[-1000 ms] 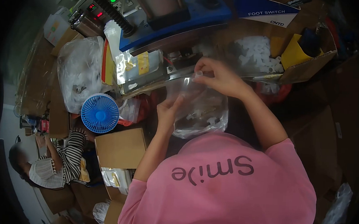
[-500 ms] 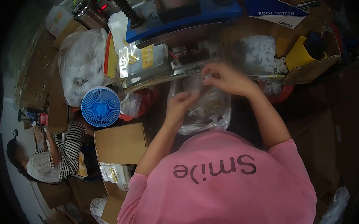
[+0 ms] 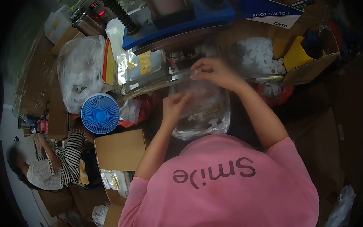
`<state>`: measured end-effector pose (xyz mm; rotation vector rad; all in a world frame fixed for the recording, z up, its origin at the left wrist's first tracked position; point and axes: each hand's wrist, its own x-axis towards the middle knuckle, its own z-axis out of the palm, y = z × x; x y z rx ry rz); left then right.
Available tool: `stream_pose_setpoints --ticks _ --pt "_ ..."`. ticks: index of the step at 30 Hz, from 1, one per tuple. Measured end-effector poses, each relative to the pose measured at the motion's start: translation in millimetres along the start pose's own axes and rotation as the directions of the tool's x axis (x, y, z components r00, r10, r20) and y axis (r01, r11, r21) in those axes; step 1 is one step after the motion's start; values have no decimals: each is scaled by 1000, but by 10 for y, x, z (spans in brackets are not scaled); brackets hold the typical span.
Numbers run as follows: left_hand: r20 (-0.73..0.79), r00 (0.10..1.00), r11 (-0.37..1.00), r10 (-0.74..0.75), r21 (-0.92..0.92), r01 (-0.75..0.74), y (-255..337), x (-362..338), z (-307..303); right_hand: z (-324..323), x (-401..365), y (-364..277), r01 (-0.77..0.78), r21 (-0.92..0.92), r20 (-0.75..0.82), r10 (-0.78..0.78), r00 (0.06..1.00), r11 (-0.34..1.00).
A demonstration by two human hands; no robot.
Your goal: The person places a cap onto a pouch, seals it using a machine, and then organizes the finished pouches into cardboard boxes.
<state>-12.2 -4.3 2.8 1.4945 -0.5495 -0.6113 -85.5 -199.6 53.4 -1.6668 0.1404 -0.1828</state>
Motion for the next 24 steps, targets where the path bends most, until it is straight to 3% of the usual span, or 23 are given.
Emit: stream_pose_setpoints --ticks 1,3,4,5,6,7,8,9,10,12,14,15,16,17,18,19,20,21,22,23,24 --pt "0 998 998 -69 -4 69 47 55 0 -17 9 4 1 -2 1 -1 1000 1000" --pt "-1 991 991 -134 -11 134 204 158 26 -90 -7 13 31 -296 -299 -124 946 955" --pt "-37 974 975 -224 -10 224 328 205 60 -155 -46 -54 34 -301 -296 -127 947 953" --pt "-72 948 950 -311 -14 311 394 254 84 -251 -107 -182 -111 -526 -405 -134 905 843" --pt "-73 950 953 -304 -20 304 378 305 116 -345 -157 -281 -271 -692 -500 -174 848 669" --pt "-75 952 941 -295 -192 277 336 358 163 -425 -203 -331 -267 -699 -497 -182 849 664" --pt "-77 955 902 -286 -359 241 303 404 188 -506 -258 -370 -408 -709 -564 -116 817 576" --pt "-74 957 901 -280 -364 235 289 437 193 -596 -316 -385 -540 -697 -635 -59 770 472" --pt "-82 948 879 -307 -406 250 276 463 205 -707 -363 -249 -541 -699 -637 -64 768 467" --pt "-84 939 857 -333 -443 264 200 514 195 -818 -380 69 -539 -798 -576 -77 814 270" --pt "-78 957 935 -278 -252 251 88 544 90 -819 -395 176 -481 -827 -534 -139 834 291" --pt "-82 955 934 -285 -248 258 140 553 12 -790 -400 208 -417 -855 -487 -198 851 308" --pt "-96 985 990 -141 -33 139 244 582 -104 -792 -403 248 -417 -852 -487 -189 853 316" --pt "-75 997 983 5 184 9 318 636 -250 -819 -395 287 -342 -855 -455 -245 856 391" --pt "-150 979 938 136 337 -79 307 751 -487 -837 -382 321 -259 -850 -425 -306 852 460" --pt "-200 941 860 274 489 -146 344 810 -672 -841 -376 343 -252 -845 -423 -301 855 471" --pt "-125 737 480 665 827 -293 345 792 -762 -841 -374 349 -228 -818 -437 -313 843 528" --pt "-124 740 473 661 834 -283 310 700 -817 -835 -368 344 -202 -788 -452 -324 831 581" --pt "-10 777 274 630 938 -211 230 559 -881 -822 -364 327 -196 -783 -451 -321 833 590" --pt "96 814 50 573 987 -152 146 474 -952 -808 -352 298 -140 -719 -462 -317 828 681" --pt "34 771 201 636 957 -207 12 439 -1022 -783 -364 275 -89 -640 -480 -306 822 763"
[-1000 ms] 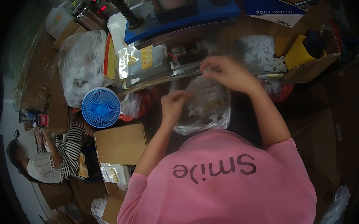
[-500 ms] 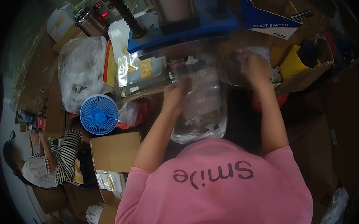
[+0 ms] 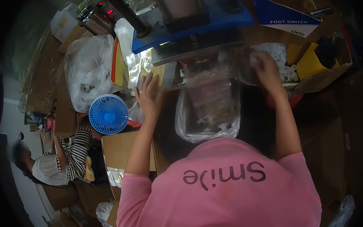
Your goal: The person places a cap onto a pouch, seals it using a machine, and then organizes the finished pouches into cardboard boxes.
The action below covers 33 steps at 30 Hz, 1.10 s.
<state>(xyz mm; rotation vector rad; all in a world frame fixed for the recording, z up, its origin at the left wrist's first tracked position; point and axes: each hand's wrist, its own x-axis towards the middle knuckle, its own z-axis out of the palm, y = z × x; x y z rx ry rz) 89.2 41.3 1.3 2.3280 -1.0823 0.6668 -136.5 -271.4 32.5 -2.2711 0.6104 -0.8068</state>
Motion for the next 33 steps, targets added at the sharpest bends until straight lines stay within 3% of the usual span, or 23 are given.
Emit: stream_pose_setpoints --ticks 1,3,4,5,7,10,12,15,17,19,20,22,24,26,27,29,30,31,33 --pt "15 1000 1000 9 0 -9 -61 -46 -60 -19 -26 -69 -16 4 -2 16 1000 1000" --pt "115 971 913 -209 -334 236 -145 -92 -146 -61 0 -267 -129 94 83 121 989 987" --pt "194 911 760 -364 -503 411 75 -31 -301 -50 -2 -346 -131 80 81 125 989 988" --pt "197 910 752 -364 -515 412 202 -43 -357 -30 -14 -450 -133 150 105 118 987 980" --pt "358 861 404 -362 -771 491 413 -90 -424 16 -45 -694 -131 206 126 107 986 970" --pt "476 822 412 -312 -712 568 614 -252 -250 115 -120 -1061 -39 263 229 -23 973 964" --pt "507 827 420 -243 -713 561 735 -378 -185 180 -154 -1206 15 255 385 -115 916 967" --pt "605 775 416 -182 -667 618 867 -450 -238 334 -176 -1144 -34 340 465 -137 875 940" --pt "700 691 171 -183 -669 723 948 -446 -257 401 -162 -1065 -49 361 492 -146 858 931" --pt "697 690 194 -198 -662 724 970 -366 -209 444 -137 -957 -269 437 538 -9 843 858" --pt "692 689 214 -214 -655 725 981 -301 -170 424 -124 -932 -269 438 535 -8 845 858" --pt "698 673 155 -245 -657 738 1033 -126 -87 356 -89 -896 -43 257 251 -24 968 966" --pt "704 654 89 -277 -659 747 1069 41 17 172 -81 -926 -93 295 211 30 977 951" --pt "797 530 -23 -288 -559 829 1091 178 119 19 -127 -855 -140 334 174 85 981 932" --pt "795 534 -27 -287 -564 825 1112 214 172 -63 -162 -777 -150 289 226 85 970 945" --pt "763 566 -205 -312 -635 744 1138 261 264 -177 -246 -610 -150 243 279 79 957 958" --pt "758 570 -207 -316 -641 739 1132 276 255 -175 -310 -488 -275 186 514 145 845 943" --pt "756 580 -164 -303 -641 749 1128 275 227 -118 -373 -377 -381 98 712 203 672 920" --pt "753 589 -120 -294 -640 759 1069 291 165 242 -546 -69 -75 -17 828 56 557 997"
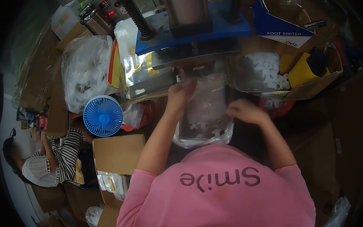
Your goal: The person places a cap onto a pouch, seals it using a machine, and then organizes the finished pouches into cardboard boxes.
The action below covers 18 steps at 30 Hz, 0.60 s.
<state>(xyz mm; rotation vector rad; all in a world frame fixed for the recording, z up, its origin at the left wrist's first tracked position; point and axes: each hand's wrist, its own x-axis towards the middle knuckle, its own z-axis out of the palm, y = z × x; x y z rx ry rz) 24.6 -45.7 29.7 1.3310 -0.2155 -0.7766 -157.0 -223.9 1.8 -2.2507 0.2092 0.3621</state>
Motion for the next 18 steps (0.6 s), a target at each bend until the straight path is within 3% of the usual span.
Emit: stream_pose_setpoints --ticks 2,3,4,5,6,7,8,10,11,13,17,18 --pt "104 986 872 128 461 -162 125 2 -216 411 191 -96 -31 -152 -31 26 999 988" --pt "99 987 869 127 468 -159 182 -6 -347 651 329 23 33 -211 -37 -42 998 977" --pt "43 910 638 413 699 -322 247 -19 -495 915 496 182 97 -269 -41 -112 993 958" --pt "78 745 316 663 873 -372 307 -31 -625 1167 622 327 107 -262 -42 -122 992 959" --pt "81 743 303 665 880 -367 295 -6 -774 1413 735 478 37 -310 74 -14 997 950" --pt "117 731 119 672 958 -263 206 59 -958 1609 843 601 -25 -367 184 99 978 930" --pt "154 723 -70 673 987 -144 129 128 -1094 1756 956 717 -12 -362 183 84 979 932" --pt "177 739 -105 650 984 -144 101 262 -1190 1901 1115 790 -54 -507 125 135 983 860" --pt "174 737 -100 653 984 -144 141 407 -1215 1880 1202 790 -50 -498 124 129 984 866" --pt "172 733 -101 658 985 -140 199 743 -1281 1575 1274 560 -30 -440 341 198 919 897" --pt "66 787 7 614 996 -89 433 1230 -1298 1194 863 37 -64 -457 316 229 921 887" --pt "71 776 3 626 996 -94 448 1284 -1297 1213 728 133 27 -297 244 49 969 954"
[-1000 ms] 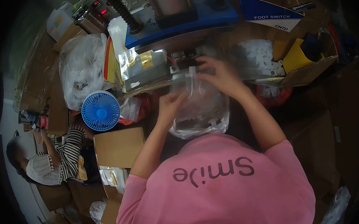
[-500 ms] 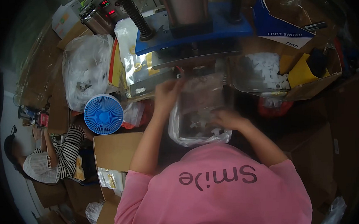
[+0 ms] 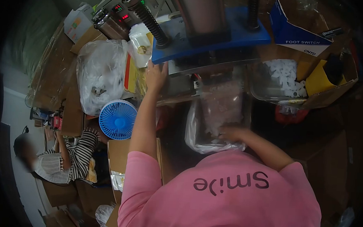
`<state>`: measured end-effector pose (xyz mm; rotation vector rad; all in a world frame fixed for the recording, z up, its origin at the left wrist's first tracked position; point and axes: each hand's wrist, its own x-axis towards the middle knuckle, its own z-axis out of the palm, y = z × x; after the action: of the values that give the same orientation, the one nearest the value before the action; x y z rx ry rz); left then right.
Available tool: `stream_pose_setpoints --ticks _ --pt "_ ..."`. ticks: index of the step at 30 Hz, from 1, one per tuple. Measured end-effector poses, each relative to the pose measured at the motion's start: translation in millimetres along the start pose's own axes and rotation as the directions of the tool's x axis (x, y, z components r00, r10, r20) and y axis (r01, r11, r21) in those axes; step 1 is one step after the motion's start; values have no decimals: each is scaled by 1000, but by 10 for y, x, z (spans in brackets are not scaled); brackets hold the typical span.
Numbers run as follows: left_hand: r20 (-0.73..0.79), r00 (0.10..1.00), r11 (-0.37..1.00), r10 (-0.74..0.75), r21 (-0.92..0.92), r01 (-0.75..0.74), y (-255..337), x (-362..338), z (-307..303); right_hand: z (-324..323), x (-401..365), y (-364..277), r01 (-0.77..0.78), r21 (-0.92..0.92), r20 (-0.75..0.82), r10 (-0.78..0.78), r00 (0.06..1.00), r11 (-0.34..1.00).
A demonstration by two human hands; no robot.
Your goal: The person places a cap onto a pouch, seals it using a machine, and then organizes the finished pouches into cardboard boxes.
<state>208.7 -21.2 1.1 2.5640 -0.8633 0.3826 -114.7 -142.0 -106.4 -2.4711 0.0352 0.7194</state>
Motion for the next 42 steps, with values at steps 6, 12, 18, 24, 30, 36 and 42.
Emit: stream_pose_setpoints --ticks 6,12,18,24,30,36,42 --pt "-175 983 953 51 -287 -101 -79 -110 -84 -146 -690 154 126 739 -314 172 934 662" --pt "-322 893 690 -313 -724 -20 250 -1174 -507 -117 -570 1082 327 883 -467 706 533 337" --pt "319 870 559 -377 -671 488 -287 -2708 661 -275 -74 1262 329 906 -419 687 594 267" --pt "748 639 443 -182 -518 732 -408 -2480 731 -334 196 1000 430 660 -729 664 168 615" --pt "628 763 678 -152 -496 543 -577 -2527 973 -87 -149 371 309 556 -720 262 643 771" --pt "424 864 898 -272 -210 386 -311 -2627 429 -197 -1146 -486 312 527 -464 -40 885 791" --pt "383 891 910 -243 -229 347 -608 -2773 -84 -537 -2222 -269 287 792 -503 311 806 539"
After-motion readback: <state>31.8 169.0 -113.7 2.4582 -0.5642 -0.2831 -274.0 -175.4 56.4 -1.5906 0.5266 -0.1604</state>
